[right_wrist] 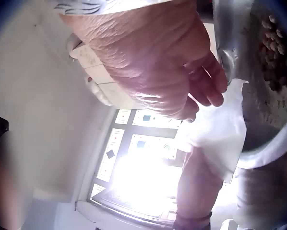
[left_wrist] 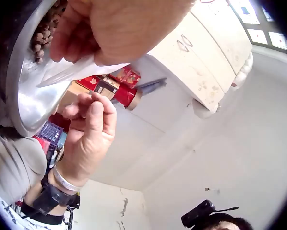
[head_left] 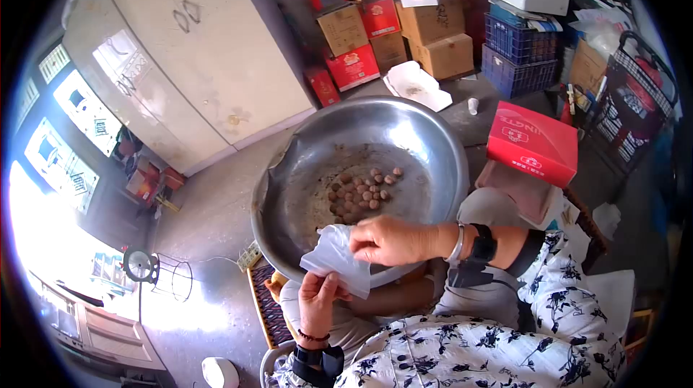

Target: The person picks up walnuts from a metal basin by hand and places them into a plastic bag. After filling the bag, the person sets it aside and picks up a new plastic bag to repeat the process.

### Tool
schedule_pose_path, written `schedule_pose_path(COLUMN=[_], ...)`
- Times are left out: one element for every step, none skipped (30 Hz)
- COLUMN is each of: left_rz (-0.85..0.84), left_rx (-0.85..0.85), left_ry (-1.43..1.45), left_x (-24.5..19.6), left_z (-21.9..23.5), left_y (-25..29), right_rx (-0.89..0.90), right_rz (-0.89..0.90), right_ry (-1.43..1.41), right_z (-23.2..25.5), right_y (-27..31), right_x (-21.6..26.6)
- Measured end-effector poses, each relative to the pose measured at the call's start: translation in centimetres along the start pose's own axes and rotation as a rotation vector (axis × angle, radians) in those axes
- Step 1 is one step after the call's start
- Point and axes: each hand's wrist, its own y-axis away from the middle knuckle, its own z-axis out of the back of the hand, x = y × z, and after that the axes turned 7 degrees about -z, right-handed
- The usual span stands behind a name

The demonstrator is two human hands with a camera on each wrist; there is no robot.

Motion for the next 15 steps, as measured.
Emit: schedule_pose_path(left_rz=[-0.008, -0.033, -0.057, -0.063, -0.072, -0.067, -0.061, -0.079, -0.081, -0.069, -0.055, -0.053, -0.034, -0.015, -0.012], left_rx=[-0.008, -0.053, -0.097, -0.087, -0.089, -0.107, -0.124, -0.113, -0.118, -0.089, -0.060, -0.066, -0.109, -0.152, -0.156], left_ry=[-0.003, 0.097, 0.198, 0.277, 0.273, 0.297, 0.320, 0.330, 0.328, 0.328, 0.328, 0.326, 0.309, 0.292, 0.288], left_x=[-0.1, -0.2, -0.2, -0.3, -0.4, -0.6, -0.6, -0.3, 0.0, 0.2, 0.3, -0.1, -0.8, -1.2, -1.2], left_z=[0.2, 0.3, 0.5, 1.2, 1.5, 1.9, 2.2, 2.6, 3.1, 3.5, 3.8, 3.4, 2.4, 1.9, 1.8], left_y=[-0.1, -0.2, -0.1, 0.1, 0.1, 0.1, 0.1, 0.1, 0.1, 0.2, 0.2, 0.3, 0.2, 0.0, -0.1], right_rx=[-0.076, -0.177, -0.279, -0.267, -0.254, -0.209, -0.207, 0.015, 0.245, 0.324, 0.329, 0.386, 0.441, 0.383, 0.386], right_rz=[0.027, 0.029, 0.031, -0.085, -0.201, -0.268, -0.259, -0.430, -0.600, -0.607, -0.607, -0.554, -0.500, -0.466, -0.466], right_ry=[0.049, 0.129, 0.208, 0.111, 0.013, -0.035, -0.036, -0.300, -0.562, -0.653, -0.656, -0.680, -0.704, -0.657, -0.663], right_z=[0.1, 0.2, 0.3, 0.4, 0.5, 1.2, 1.7, 2.1, 2.4, 1.8, 1.4, 1.1, 0.8, 0.5, 0.2], right_y=[-1.0, -2.0, -3.0, -4.2, -5.3, -5.9, -6.0, -6.1, -6.2, -6.2, -6.1, -6.0, -5.9, -5.6, -5.5], right_x=[-0.6, -1.4, -2.5, -4.4, -5.9, -5.8, -5.7, -5.8, -5.4, -5.9, -5.8, -5.4, -5.2, -5.3, -5.7])
